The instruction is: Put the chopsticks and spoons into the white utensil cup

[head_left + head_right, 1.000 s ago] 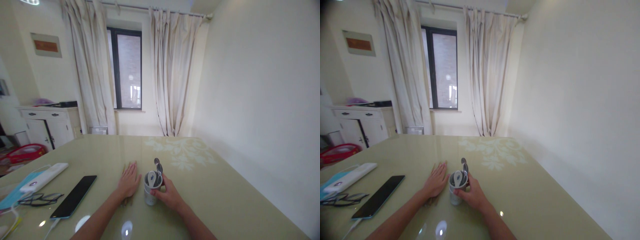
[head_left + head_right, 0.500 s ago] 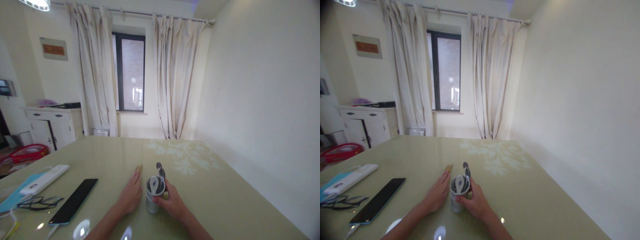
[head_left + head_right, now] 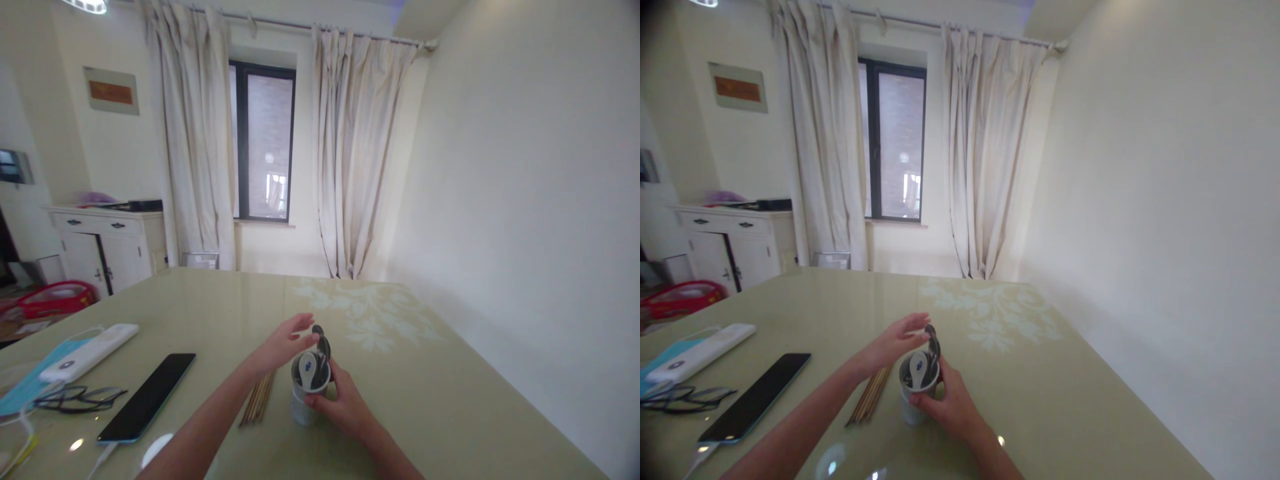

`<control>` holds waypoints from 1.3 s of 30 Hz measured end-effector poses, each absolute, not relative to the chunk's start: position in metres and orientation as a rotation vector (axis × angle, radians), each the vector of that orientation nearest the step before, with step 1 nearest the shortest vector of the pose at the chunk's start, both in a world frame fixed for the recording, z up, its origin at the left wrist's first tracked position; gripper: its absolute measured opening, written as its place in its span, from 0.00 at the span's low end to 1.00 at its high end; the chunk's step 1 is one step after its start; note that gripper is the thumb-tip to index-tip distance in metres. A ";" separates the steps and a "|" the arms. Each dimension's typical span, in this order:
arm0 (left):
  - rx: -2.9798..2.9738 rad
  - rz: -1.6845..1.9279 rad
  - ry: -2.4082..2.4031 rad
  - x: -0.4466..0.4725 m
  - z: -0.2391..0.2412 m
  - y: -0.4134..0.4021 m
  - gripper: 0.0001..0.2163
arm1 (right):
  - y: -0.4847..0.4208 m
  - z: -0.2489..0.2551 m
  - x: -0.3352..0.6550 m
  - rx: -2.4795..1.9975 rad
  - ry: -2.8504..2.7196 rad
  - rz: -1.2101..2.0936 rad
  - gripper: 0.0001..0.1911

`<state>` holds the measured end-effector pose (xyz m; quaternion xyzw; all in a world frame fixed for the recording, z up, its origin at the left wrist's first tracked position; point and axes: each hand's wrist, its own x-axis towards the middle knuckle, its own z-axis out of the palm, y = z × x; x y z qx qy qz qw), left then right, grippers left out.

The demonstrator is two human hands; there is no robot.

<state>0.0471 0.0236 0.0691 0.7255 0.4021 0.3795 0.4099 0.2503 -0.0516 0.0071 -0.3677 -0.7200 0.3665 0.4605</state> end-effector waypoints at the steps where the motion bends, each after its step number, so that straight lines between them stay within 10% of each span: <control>1: 1.791 0.904 0.919 0.054 0.073 0.025 0.32 | -0.052 0.007 0.250 -0.895 -1.772 0.904 0.36; 8: 1.778 0.869 0.815 0.079 0.088 0.011 0.09 | -0.050 0.000 0.250 -1.000 -1.713 0.919 0.34; 23: 1.075 1.578 0.721 -0.005 0.176 0.020 0.08 | -0.055 0.017 0.247 -0.837 -1.779 0.917 0.31; 39: 0.984 1.202 1.480 -0.059 0.034 0.061 0.12 | -0.052 0.010 0.247 -0.896 -1.775 0.864 0.30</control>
